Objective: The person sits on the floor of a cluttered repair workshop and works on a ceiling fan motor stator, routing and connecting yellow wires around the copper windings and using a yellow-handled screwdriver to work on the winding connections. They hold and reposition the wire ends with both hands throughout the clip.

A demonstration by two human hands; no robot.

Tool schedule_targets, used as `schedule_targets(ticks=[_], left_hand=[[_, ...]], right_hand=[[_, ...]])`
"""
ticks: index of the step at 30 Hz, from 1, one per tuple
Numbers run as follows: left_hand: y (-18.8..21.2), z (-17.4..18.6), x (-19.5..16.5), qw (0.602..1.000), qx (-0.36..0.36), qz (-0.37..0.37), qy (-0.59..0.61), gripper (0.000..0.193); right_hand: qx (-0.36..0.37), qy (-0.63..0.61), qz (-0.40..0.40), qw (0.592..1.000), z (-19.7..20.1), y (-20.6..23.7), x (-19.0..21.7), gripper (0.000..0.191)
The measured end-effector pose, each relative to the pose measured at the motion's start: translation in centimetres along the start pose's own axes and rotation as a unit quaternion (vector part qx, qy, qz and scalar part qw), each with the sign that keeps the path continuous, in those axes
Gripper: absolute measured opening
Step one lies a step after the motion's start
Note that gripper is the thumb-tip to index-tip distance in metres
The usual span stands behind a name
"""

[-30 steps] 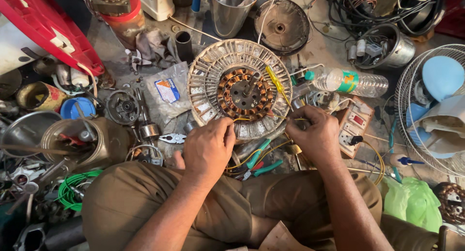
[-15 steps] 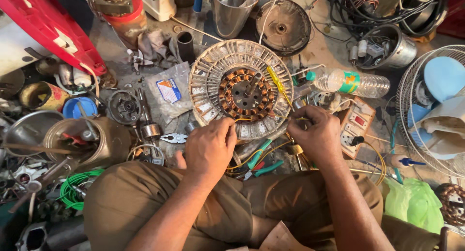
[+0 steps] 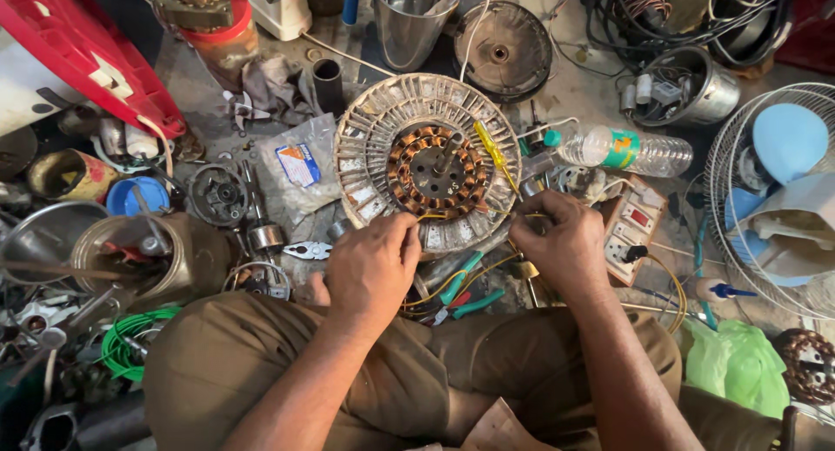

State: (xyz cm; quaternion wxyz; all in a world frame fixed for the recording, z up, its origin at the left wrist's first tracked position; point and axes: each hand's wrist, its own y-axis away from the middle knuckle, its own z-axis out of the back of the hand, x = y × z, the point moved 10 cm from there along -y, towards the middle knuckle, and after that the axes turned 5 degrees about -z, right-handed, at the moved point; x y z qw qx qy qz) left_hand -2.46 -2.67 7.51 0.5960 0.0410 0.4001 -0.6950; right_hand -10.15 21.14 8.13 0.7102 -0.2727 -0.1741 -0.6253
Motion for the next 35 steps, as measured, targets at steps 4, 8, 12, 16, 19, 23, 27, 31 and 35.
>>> schedule_targets(ticks=[4, 8, 12, 16, 19, 23, 27, 31, 35], left_hand=[[-0.2, 0.3, -0.2, 1.0, 0.002, -0.007, 0.013, 0.012], [0.4, 2.1, -0.1, 0.998, -0.052, -0.002, 0.028, 0.014], [1.1, 2.9, 0.6, 0.997, -0.067, 0.032, 0.006, 0.014], [1.1, 2.9, 1.2, 0.996, -0.071, 0.05, -0.004, 0.012], [1.0, 2.8, 1.4, 0.996, -0.066, 0.054, -0.015, 0.012], [0.9, 2.8, 1.6, 0.996, -0.064, 0.056, -0.019, 0.012], [0.9, 2.7, 1.6, 0.996, -0.064, 0.062, -0.018, 0.012], [0.9, 3.1, 1.5, 0.995, -0.085, 0.048, -0.027, 0.013], [1.0, 3.0, 1.6, 0.995, -0.083, 0.051, -0.027, 0.013]], right_hand=[[-0.005, -0.008, 0.027, 1.0, 0.0, 0.0, 0.7, 0.016], [0.01, -0.006, -0.003, 1.0, -0.1, 0.0, 0.1, 0.017], [0.009, 0.004, -0.012, 1.0, -0.2, -0.1, -0.1, 0.017], [-0.003, 0.007, 0.013, 1.0, 0.0, -0.2, 0.4, 0.017], [0.006, 0.014, -0.014, 1.0, -0.1, -0.2, -0.1, 0.017], [0.008, 0.004, -0.007, 1.0, -0.2, -0.2, 0.1, 0.016], [0.006, 0.002, -0.011, 1.0, -0.1, -0.1, 0.0, 0.019], [0.017, 0.012, -0.022, 1.0, -0.2, -0.2, -0.3, 0.02], [0.013, 0.019, -0.02, 1.0, -0.1, -0.2, -0.2, 0.02]])
